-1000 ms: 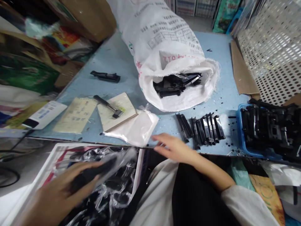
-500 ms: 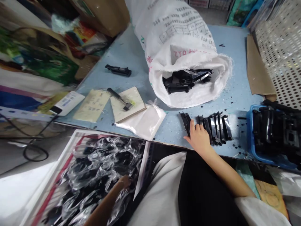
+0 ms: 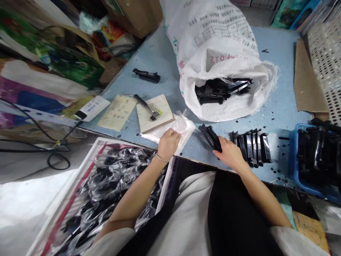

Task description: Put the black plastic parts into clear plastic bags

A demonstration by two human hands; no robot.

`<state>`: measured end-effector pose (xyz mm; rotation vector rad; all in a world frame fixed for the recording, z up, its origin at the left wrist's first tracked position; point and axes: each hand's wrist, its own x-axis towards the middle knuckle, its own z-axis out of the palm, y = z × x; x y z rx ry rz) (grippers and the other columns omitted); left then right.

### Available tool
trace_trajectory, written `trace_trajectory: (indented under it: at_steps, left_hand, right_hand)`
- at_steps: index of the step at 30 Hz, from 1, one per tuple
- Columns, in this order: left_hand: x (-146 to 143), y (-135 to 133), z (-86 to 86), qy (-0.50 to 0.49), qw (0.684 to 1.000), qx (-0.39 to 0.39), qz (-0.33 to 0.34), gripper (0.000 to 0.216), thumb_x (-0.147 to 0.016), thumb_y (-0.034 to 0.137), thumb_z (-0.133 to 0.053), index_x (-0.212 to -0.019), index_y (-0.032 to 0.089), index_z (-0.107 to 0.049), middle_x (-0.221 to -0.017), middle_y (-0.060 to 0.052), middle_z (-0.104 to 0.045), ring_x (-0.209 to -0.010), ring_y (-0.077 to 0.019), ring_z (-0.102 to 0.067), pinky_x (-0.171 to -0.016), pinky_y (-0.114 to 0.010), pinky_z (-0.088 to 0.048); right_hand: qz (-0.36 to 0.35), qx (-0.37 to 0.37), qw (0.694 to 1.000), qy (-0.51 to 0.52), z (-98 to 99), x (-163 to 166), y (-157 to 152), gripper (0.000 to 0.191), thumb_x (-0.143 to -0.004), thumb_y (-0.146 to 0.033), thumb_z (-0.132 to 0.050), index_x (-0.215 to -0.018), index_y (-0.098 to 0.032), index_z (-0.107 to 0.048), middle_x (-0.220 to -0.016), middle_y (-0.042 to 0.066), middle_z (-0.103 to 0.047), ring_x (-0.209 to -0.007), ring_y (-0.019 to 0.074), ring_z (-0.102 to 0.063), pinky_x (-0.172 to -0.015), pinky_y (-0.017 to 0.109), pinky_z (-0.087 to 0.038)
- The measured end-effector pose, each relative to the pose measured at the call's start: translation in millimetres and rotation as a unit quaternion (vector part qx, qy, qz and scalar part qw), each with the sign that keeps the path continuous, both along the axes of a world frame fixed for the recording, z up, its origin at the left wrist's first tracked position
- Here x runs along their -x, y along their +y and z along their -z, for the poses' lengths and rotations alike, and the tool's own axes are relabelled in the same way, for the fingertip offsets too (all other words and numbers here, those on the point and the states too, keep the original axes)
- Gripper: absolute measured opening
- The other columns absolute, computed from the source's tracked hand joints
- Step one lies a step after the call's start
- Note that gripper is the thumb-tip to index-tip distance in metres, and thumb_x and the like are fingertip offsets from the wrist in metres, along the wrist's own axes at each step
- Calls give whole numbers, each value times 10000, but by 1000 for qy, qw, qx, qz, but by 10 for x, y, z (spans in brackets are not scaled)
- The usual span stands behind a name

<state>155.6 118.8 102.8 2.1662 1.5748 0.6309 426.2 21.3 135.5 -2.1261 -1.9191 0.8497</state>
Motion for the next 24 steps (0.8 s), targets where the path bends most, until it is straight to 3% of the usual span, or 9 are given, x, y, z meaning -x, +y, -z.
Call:
trace_trajectory:
  at_steps: [2, 3, 7, 10, 13, 16, 18, 21, 24]
  left_hand:
    - [87, 182, 46, -65, 995, 61, -39, 146, -785, 235, -701, -670, 175, -633, -777, -56, -643, -749, -192, -612, -729, -314, -506]
    - [164, 256, 59, -105, 988, 102, -56, 183, -756, 275, -735, -657, 177, -616, -713, -28, -621, -680, -168, -583, -665, -288, -479]
    - [377, 382, 37, -254, 935, 236, -77, 262, -731, 403, -735, -714, 162, -634, -606, 4, -607, -550, -123, -524, -549, -241, -408]
    - [372, 308, -37, -303, 927, 207, -77, 208, -692, 309, -731, -767, 167, -599, -656, 6, -642, -581, -130, -585, -584, -245, -472]
    - [400, 189, -132, -222, 971, 85, -23, 64, -783, 210, -601, -813, 170, -641, -792, -42, -706, -751, -183, -677, -740, -321, -566]
    - [501, 125, -198, -63, 996, -46, 37, 294, -871, 129, -467, -975, 161, -740, -1094, -124, -744, -1054, -255, -692, -988, -441, -555]
    - [546, 125, -213, -10, 996, -72, 47, 370, -904, 130, -453, -1143, 154, -735, -1249, -137, -710, -1166, -264, -669, -1064, -447, -532]
    - [521, 130, -222, -10, 998, -49, 47, 441, -919, 159, -491, -1325, 146, -663, -1373, -131, -650, -1252, -246, -641, -1112, -395, -516]
    - [418, 16, -266, -17, 997, -47, 61, 485, -948, 154, -470, -1416, 138, -596, -1438, -148, -599, -1315, -247, -604, -1128, -393, -510]
  right_hand:
    - [38, 5, 981, 188, 45, -23, 47, 619, -835, -356, -712, -1396, -167, -533, -1286, 150, -674, -1132, 321, -655, -938, 457, -538]
    - [55, 9, 955, 291, 67, 5, 81, 622, -809, -373, -739, -1370, -182, -553, -1264, 126, -684, -1109, 294, -663, -936, 436, -544]
    - [82, 93, 774, 621, 115, 413, 323, 495, -751, -433, -787, -1171, -210, -649, -1051, 42, -726, -902, 195, -687, -816, 331, -573]
    - [70, 170, 667, 722, 136, 853, 585, 422, -701, -437, -825, -1014, -200, -670, -869, 2, -714, -727, 145, -657, -693, 277, -569]
    - [117, 167, 647, 734, 171, 1097, 772, 385, -632, -384, -873, -896, -185, -676, -742, -27, -677, -617, 104, -599, -598, 217, -531]
    - [200, 105, 662, 715, 187, 999, 731, 346, -626, -345, -867, -877, -193, -683, -735, -40, -670, -605, 90, -579, -557, 185, -499]
    - [213, 83, 665, 711, 173, 822, 570, 313, -674, -340, -842, -907, -203, -685, -793, -30, -693, -653, 98, -611, -598, 191, -524]
    - [157, 173, 636, 736, 158, 625, 274, 331, -748, -375, -803, -986, -180, -681, -882, 25, -734, -735, 145, -684, -673, 247, -587]
    - [120, 319, 571, 747, 217, 659, 132, 323, -829, -391, -743, -1027, -150, -656, -917, 78, -755, -793, 181, -736, -677, 266, -617]
